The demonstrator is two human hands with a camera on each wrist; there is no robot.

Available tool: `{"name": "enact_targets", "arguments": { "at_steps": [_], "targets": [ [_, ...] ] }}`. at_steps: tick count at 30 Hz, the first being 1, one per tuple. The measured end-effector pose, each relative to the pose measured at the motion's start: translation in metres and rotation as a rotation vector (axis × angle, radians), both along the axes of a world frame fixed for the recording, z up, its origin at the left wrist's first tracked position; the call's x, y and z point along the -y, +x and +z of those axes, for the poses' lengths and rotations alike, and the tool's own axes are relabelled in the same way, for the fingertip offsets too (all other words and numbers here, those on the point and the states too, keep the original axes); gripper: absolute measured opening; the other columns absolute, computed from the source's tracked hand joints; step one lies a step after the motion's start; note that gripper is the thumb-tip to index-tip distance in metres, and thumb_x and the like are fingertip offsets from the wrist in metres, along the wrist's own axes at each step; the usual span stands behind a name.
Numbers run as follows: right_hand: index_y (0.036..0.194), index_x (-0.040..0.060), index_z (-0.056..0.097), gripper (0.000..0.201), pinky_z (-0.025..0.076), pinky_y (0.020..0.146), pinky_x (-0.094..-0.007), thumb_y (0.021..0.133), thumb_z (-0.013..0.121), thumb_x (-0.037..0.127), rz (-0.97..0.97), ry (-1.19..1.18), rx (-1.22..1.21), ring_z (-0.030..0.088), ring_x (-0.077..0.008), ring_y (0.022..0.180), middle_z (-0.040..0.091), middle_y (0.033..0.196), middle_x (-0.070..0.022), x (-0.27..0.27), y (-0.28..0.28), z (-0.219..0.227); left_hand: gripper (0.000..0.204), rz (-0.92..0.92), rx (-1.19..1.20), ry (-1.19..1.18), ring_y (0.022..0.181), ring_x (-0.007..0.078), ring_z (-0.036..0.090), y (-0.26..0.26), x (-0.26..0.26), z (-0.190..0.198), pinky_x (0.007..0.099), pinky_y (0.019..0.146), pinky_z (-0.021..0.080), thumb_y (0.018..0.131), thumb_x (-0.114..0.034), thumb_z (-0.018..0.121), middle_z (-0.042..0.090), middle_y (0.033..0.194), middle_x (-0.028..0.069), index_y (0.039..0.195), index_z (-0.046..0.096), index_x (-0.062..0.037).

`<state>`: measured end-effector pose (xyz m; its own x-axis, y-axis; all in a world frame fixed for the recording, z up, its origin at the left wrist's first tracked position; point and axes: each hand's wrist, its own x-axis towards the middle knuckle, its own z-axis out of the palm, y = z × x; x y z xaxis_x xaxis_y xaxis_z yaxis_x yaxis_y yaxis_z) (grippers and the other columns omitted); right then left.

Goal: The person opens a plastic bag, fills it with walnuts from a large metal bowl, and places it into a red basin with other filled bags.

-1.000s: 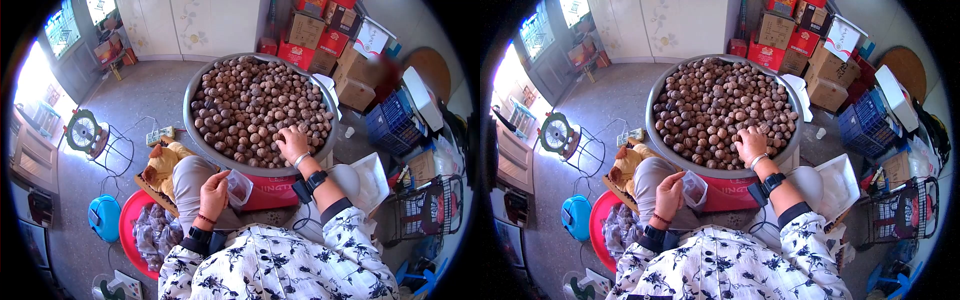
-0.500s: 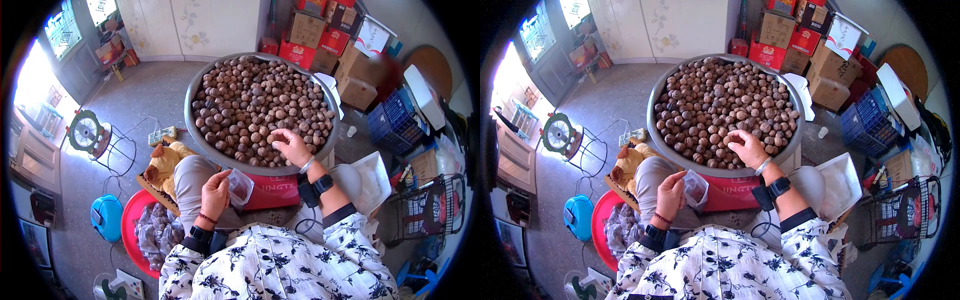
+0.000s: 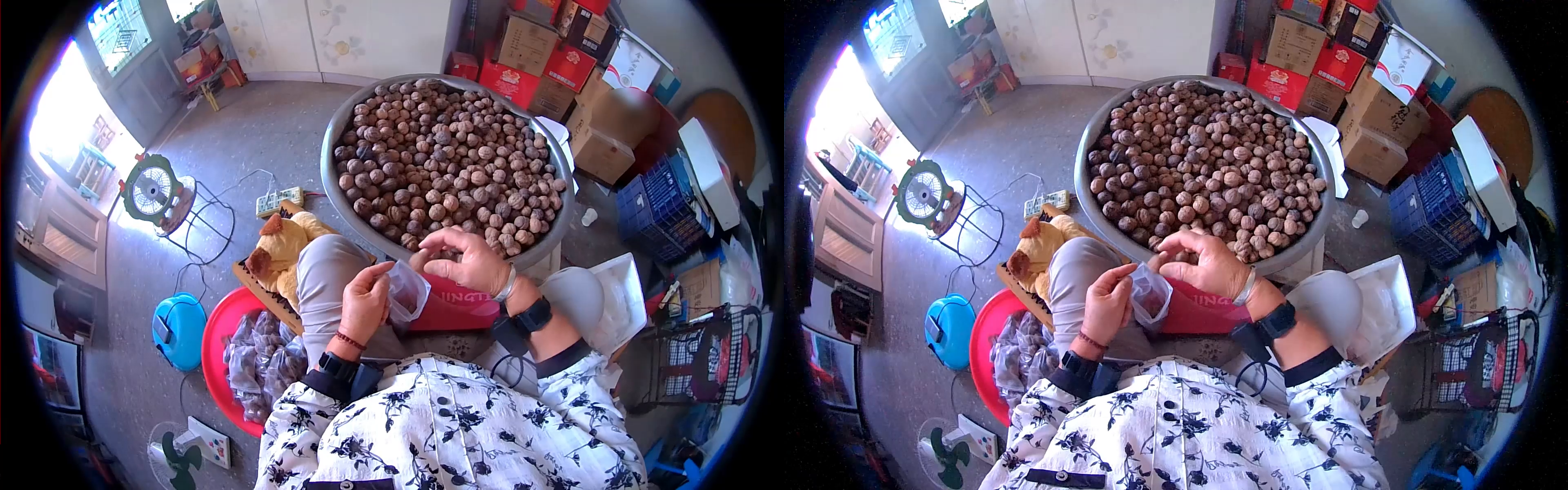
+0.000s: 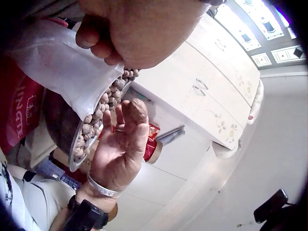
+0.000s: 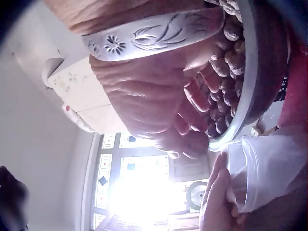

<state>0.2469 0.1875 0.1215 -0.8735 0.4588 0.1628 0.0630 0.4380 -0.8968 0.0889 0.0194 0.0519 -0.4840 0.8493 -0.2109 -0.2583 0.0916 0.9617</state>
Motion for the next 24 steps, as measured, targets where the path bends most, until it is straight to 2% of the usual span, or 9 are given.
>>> {"name": "enact_targets", "arguments": {
  "at_steps": [2,4,6,9,12,16,18,21,24],
  "targets": [
    [0.104,0.0043,0.068,0.025,0.052,0.081,-0.0314,0.086,0.074,0.020,0.000,0.018,-0.033,0.065,-0.0163,0.089,0.066,0.094,-0.0085,-0.003,-0.001,-0.003,0.024,0.032,0.038,-0.001,0.040,0.0050,0.042,0.001,0.000,0.002,0.0214,0.036,0.032,0.099,-0.010,0.053,0.050,0.058,-0.0035,0.120,0.064,-0.0034],
    [0.103,0.0049,0.068,0.022,0.053,0.078,-0.0317,0.087,0.073,0.019,-0.197,0.044,-0.018,0.065,-0.0175,0.085,0.066,0.091,-0.0098,-0.017,-0.001,-0.012,0.024,0.029,0.023,0.000,0.040,0.0050,0.042,0.001,0.001,0.002,0.0215,0.036,0.032,0.100,-0.011,0.053,0.050,0.058,-0.0035,0.120,0.064,-0.0035],
    [0.099,0.0056,0.067,0.017,0.053,0.073,-0.0348,0.085,0.072,0.014,-0.422,0.278,-0.007,0.066,-0.0234,0.080,0.068,0.086,-0.0110,-0.034,0.002,-0.020,0.024,0.027,0.007,0.003,0.040,0.0049,0.042,0.000,0.001,0.002,0.0215,0.036,0.032,0.100,-0.011,0.053,0.050,0.058,-0.0035,0.120,0.064,-0.0035],
    [0.093,0.0059,0.065,0.014,0.053,0.074,-0.0384,0.081,0.071,0.010,-0.544,0.404,-0.008,0.065,-0.0303,0.083,0.068,0.088,-0.0133,-0.060,0.010,-0.043,0.024,0.019,0.013,-0.003,0.041,0.0047,0.042,0.000,0.002,0.001,0.0214,0.036,0.033,0.100,-0.011,0.053,0.050,0.058,-0.0034,0.120,0.064,-0.0038],
    [0.092,0.0075,0.066,0.016,0.052,0.073,-0.0415,0.078,0.072,0.012,-0.554,0.526,0.138,0.064,-0.0305,0.082,0.067,0.085,-0.0122,-0.067,0.015,-0.057,0.024,0.026,0.048,-0.001,0.040,0.0046,0.042,-0.001,0.003,0.001,0.0213,0.036,0.032,0.100,-0.012,0.053,0.050,0.058,-0.0034,0.121,0.063,-0.0036],
    [0.090,0.0118,0.067,0.017,0.049,0.082,-0.0438,0.076,0.075,0.018,-0.483,0.744,0.222,0.059,-0.0328,0.093,0.063,0.090,-0.0100,-0.060,0.010,-0.059,0.025,0.031,0.038,-0.018,0.040,0.0046,0.042,-0.001,0.003,0.003,0.0208,0.036,0.032,0.100,-0.012,0.053,0.050,0.059,-0.0035,0.122,0.062,-0.0037],
    [0.090,0.0134,0.068,0.020,0.047,0.085,-0.0442,0.075,0.077,0.022,-0.461,0.710,0.266,0.057,-0.0333,0.096,0.062,0.093,-0.0094,-0.053,0.005,-0.055,0.025,0.033,0.040,-0.026,0.040,0.0045,0.042,-0.002,0.003,0.003,0.0208,0.036,0.032,0.100,-0.012,0.053,0.050,0.059,-0.0036,0.123,0.062,-0.0038],
    [0.092,0.0136,0.068,0.029,0.047,0.085,-0.0450,0.070,0.081,0.028,-0.357,0.782,0.292,0.057,-0.0334,0.096,0.063,0.093,-0.0101,-0.047,-0.001,-0.057,0.025,0.029,0.048,-0.034,0.040,0.0042,0.041,-0.002,0.003,0.003,0.0208,0.036,0.032,0.100,-0.012,0.054,0.051,0.059,-0.0036,0.123,0.062,-0.0041],
    [0.094,0.0135,0.068,0.029,0.047,0.085,-0.0447,0.071,0.080,0.024,-0.360,0.751,0.305,0.057,-0.0334,0.095,0.062,0.093,-0.0104,-0.051,-0.004,-0.070,0.025,0.031,0.066,-0.031,0.040,0.0039,0.041,-0.003,0.004,0.001,0.0208,0.035,0.032,0.100,-0.012,0.054,0.050,0.060,-0.0039,0.123,0.062,-0.0040]
  ]
}}
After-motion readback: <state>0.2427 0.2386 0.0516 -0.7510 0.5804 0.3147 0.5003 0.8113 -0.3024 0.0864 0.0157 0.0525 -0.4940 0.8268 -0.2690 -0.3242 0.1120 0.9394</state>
